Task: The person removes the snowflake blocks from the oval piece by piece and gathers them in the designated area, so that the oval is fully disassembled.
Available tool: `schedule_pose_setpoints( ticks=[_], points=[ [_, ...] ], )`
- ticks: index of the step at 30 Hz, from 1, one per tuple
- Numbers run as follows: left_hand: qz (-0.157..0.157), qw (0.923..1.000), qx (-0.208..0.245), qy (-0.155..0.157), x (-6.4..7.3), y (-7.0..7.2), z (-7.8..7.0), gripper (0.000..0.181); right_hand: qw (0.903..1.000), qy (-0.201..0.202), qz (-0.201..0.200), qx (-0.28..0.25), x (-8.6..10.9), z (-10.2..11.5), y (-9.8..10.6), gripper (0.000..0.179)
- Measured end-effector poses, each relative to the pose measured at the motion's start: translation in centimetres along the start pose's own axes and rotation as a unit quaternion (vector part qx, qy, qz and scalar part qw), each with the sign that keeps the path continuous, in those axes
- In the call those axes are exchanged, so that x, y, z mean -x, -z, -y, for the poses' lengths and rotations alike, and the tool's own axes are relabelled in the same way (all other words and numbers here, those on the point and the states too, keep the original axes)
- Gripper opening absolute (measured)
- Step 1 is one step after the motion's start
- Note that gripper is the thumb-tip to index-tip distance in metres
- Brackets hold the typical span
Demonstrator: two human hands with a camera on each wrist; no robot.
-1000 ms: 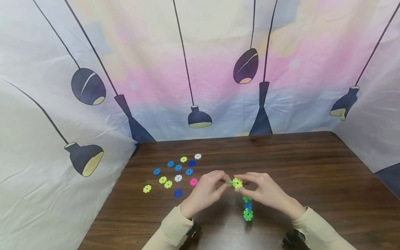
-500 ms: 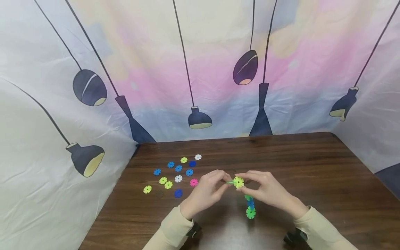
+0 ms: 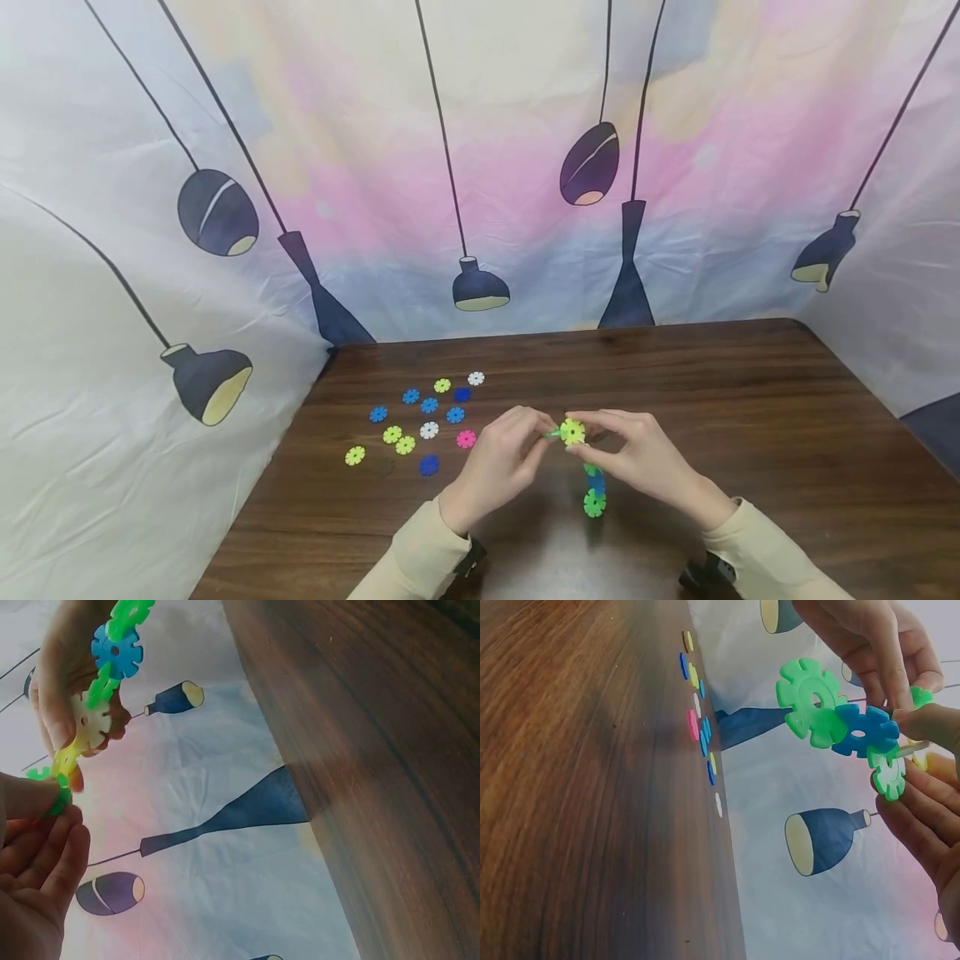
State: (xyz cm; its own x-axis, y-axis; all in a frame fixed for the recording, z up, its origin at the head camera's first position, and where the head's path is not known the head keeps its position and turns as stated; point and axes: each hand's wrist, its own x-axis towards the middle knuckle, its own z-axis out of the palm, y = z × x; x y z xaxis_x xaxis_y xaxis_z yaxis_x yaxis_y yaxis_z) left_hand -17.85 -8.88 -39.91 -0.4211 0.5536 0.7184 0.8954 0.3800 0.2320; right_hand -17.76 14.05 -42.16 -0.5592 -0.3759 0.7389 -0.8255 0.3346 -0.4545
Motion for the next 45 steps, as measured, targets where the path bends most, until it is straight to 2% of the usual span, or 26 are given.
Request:
schedule_pose_setpoints(
  ticks=[3, 8, 12, 16, 18, 20, 23, 26, 29, 33, 35, 38, 41, 45],
  points=[
    [0.017, 0.9997, 0.009, -0.018, 0.0, 0.3, 0.3, 0.02, 0.9998, 0.014, 0.014, -0.011, 0.0, -0.1, 0.2, 0.044],
    [0.066, 0.9962, 0.05, -0.029, -0.3, 1.4, 0.6, 0.022, 0.9972, 0.05, 0.041, -0.037, -0.1, -0.3, 0.5, 0.048],
    [0.069, 0.9958, 0.053, -0.026, -0.6, 1.9, 0.5, 0.021, 0.9971, 0.053, 0.035, -0.042, -0.4, -0.3, 0.4, 0.05],
    [0.038, 0.9982, 0.03, -0.035, -0.8, 1.8, 0.5, 0.02, 0.9987, 0.038, 0.016, -0.029, -0.6, -0.3, 0.5, 0.049],
    [0.001, 0.9992, 0.018, -0.037, -0.9, 1.8, 0.6, 0.021, 0.9998, 0.016, 0.001, -0.015, -0.6, -0.5, 1.0, 0.048],
    [-0.045, 0.9984, 0.013, -0.03, -0.9, 2.1, 0.8, 0.022, 0.9995, -0.023, -0.019, -0.002, -0.6, -0.8, 1.6, 0.045],
    [-0.097, 0.9949, 0.026, 0.005, -0.9, 3.0, 1.2, 0.022, 0.9943, -0.094, -0.048, 0.014, -0.5, -1.2, 2.7, 0.043],
    [-0.113, 0.9911, 0.048, 0.049, -0.6, 4.0, 2.1, 0.02, 0.9878, -0.144, -0.057, 0.012, -0.5, -1.4, 3.5, 0.043],
    [-0.124, 0.9849, 0.064, 0.102, -0.4, 5.3, 3.1, 0.019, 0.986, -0.161, -0.044, 0.007, -0.4, -1.5, 3.7, 0.044],
    [-0.139, 0.9709, 0.082, 0.177, -0.4, 6.8, 4.5, 0.013, 0.9872, -0.157, -0.029, 0.004, -0.4, -1.7, 3.4, 0.046],
    [-0.133, 0.9654, 0.082, 0.209, -0.6, 7.4, 5.1, 0.012, 0.9878, -0.153, -0.027, 0.004, -0.4, -1.7, 3.3, 0.046],
    [-0.104, 0.9602, 0.071, 0.249, -0.7, 7.6, 5.9, 0.016, 0.9876, -0.155, -0.027, 0.001, -0.4, -1.8, 3.2, 0.047],
    [-0.073, 0.9549, 0.055, 0.282, -0.5, 7.2, 6.8, 0.018, 0.9875, -0.156, -0.022, -0.002, -0.5, -1.7, 3.2, 0.047],
    [-0.039, 0.9432, 0.04, 0.328, 0.0, 6.3, 8.0, 0.016, 0.987, -0.16, -0.008, -0.008, -0.6, -1.6, 3.1, 0.047]
  ],
)
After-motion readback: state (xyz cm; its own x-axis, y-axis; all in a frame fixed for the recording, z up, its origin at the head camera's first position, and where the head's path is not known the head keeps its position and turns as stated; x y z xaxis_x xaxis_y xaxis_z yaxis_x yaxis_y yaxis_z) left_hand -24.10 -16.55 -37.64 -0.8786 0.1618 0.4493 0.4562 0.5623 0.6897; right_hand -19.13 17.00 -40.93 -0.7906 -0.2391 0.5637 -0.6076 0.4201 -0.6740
